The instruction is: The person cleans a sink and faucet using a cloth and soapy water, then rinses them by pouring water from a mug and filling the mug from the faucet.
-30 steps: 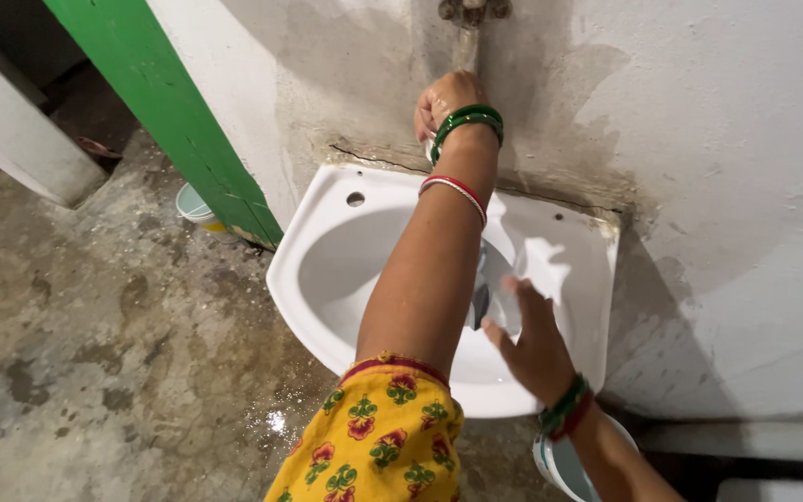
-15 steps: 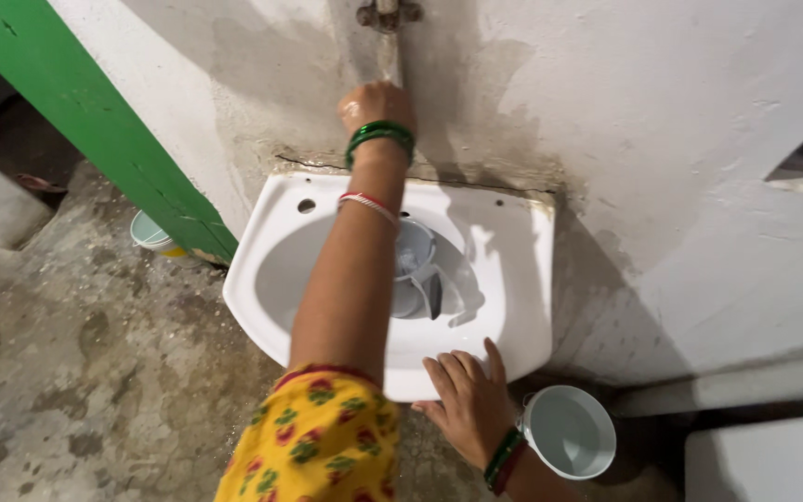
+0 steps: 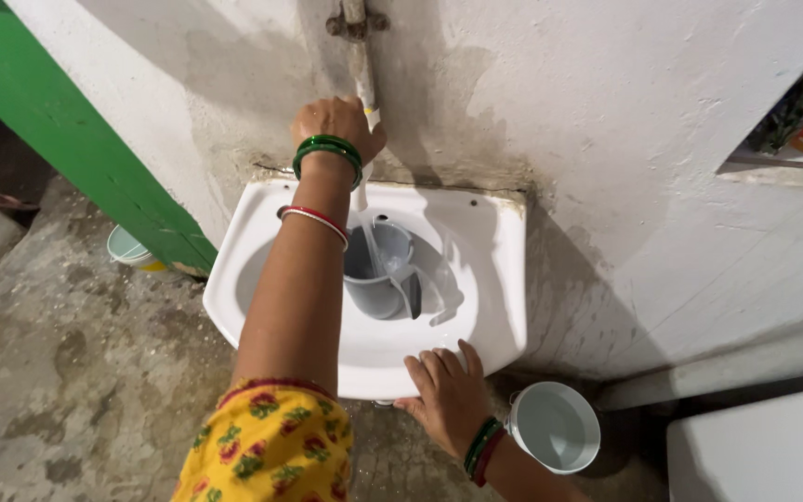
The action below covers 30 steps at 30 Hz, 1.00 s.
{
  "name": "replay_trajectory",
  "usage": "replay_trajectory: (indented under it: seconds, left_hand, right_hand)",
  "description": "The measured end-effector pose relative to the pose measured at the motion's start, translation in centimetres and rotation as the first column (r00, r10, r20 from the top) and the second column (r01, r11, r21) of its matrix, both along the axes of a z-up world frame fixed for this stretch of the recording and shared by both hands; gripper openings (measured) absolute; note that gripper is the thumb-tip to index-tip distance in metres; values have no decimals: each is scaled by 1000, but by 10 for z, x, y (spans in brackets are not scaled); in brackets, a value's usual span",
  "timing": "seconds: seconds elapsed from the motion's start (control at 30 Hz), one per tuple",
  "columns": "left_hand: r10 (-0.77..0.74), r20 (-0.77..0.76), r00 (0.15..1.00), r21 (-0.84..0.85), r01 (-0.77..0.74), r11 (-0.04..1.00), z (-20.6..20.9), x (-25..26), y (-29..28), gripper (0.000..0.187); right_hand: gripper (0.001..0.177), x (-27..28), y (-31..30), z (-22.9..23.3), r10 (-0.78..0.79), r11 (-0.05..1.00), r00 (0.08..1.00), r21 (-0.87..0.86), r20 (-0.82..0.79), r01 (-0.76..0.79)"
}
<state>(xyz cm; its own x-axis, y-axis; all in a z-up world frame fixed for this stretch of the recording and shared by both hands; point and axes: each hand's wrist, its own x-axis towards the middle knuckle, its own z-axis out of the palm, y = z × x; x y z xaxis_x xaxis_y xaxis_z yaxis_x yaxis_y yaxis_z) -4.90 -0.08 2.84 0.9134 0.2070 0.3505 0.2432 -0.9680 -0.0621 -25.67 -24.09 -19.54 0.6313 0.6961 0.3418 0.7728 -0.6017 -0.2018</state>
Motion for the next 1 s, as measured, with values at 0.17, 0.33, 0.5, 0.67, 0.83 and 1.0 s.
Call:
replay_trajectory:
  seconds: [0.17, 0.33, 0.5, 0.67, 0.83, 1.0]
  left_hand:
    - [193, 85, 978, 30, -196, 980, -27, 36, -1, 28]
    - [327, -110, 939, 56, -322, 945, -28, 68, -7, 20]
    - [360, -155, 920, 71, -353, 933, -26, 74, -9, 16]
    - [367, -153, 918, 49, -364, 930, -28, 76, -11, 13]
    - [351, -154, 923, 7, -355, 935, -28, 77, -8, 12]
    - [372, -132, 919, 79, -364, 928, -28, 73, -13, 12]
  right_hand:
    - [68, -5, -2, -6, 7, 999, 999, 36, 52, -9]
    - [67, -2, 0, -10, -26, 999, 996, -22, 84, 28]
    - [68, -3, 0, -10, -30, 997, 995, -73, 96, 37]
    - [67, -3, 0, -6, -28, 994, 993, -103, 115, 40]
    - [67, -3, 0, -3, -23, 997, 993, -71, 119, 32]
    - [64, -3, -1, -6, -31, 998, 994, -54, 108, 37]
